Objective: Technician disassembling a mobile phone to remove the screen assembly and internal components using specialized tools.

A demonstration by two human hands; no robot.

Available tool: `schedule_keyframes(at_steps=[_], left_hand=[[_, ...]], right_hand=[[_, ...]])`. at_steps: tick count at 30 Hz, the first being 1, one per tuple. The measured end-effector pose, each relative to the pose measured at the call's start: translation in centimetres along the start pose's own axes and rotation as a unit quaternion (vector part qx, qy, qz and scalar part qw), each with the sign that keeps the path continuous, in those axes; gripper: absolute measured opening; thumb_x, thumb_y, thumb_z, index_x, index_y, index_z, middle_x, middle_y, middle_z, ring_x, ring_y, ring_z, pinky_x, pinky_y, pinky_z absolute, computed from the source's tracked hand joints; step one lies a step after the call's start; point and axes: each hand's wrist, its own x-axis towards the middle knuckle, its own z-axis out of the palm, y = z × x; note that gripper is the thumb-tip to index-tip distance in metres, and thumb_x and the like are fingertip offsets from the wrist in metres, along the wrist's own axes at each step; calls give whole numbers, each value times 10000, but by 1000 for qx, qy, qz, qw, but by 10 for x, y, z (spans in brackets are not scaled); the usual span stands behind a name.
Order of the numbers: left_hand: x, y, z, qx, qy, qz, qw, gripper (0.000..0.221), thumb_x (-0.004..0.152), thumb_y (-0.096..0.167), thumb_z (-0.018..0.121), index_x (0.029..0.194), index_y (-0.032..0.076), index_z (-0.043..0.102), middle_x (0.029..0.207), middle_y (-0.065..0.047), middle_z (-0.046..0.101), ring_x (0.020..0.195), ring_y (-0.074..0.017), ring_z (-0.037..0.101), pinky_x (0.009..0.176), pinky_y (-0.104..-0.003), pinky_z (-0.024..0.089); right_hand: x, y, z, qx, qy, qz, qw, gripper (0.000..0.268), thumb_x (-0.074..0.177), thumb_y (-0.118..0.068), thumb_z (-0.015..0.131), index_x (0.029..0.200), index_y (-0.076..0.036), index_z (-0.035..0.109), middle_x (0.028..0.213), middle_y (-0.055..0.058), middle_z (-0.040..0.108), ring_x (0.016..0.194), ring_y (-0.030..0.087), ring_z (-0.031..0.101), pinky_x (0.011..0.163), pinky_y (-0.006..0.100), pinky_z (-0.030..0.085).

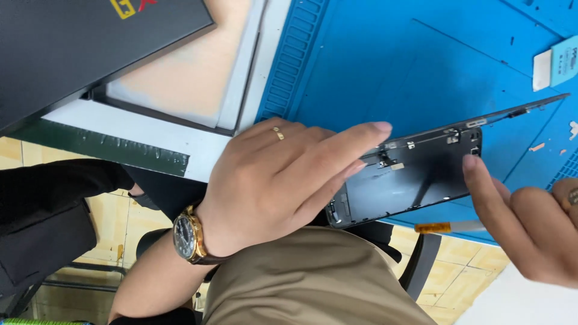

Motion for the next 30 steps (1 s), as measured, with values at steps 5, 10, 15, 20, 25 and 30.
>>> schedule_keyframes(at_steps=[5,10,15,20,25,30], left_hand=[[5,1,1,3,9,0,1000,309,1181,120,667,1470,92,561,1048,-38,841,842,-201,749,724,-358,568],[9,3,0,5,-1,-7,1000,298,1159,114,691,1435,78,584,1020,-51,823,824,-203,735,706,-354,557],[11,3,-2,-3,1,-8,1000,277,1148,109,686,1411,72,605,1029,-46,821,818,-200,720,705,-349,545],[12,3,-3,-7,0,-9,1000,273,1138,113,695,1394,66,616,1056,-54,828,838,-199,736,711,-346,557],[12,3,-2,-1,1,-10,1000,270,1135,112,695,1391,69,623,1040,-48,818,839,-201,735,713,-350,557],[13,4,-2,-10,0,-12,1000,269,1137,104,693,1392,60,618,1040,-57,826,838,-202,746,729,-349,576]], right_hand=[[6,15,12,-48,56,-10,997,467,924,-2,955,1339,205,899,509,10,269,397,179,284,406,353,335],[14,24,9,-36,78,-43,995,473,904,10,941,1334,203,901,524,-6,246,409,149,242,410,340,273],[16,24,14,-16,62,-41,997,446,914,61,879,1323,239,874,505,14,307,394,168,278,392,345,309],[11,20,15,-6,-6,-16,1000,591,955,-88,807,1483,173,753,491,18,392,412,197,373,439,398,389],[17,21,11,-1,-28,-17,999,603,959,-103,775,1482,194,735,478,26,435,391,206,432,432,384,403],[37,29,-1,-33,35,-83,995,479,843,103,940,1268,317,884,457,51,480,342,207,415,367,383,344]])
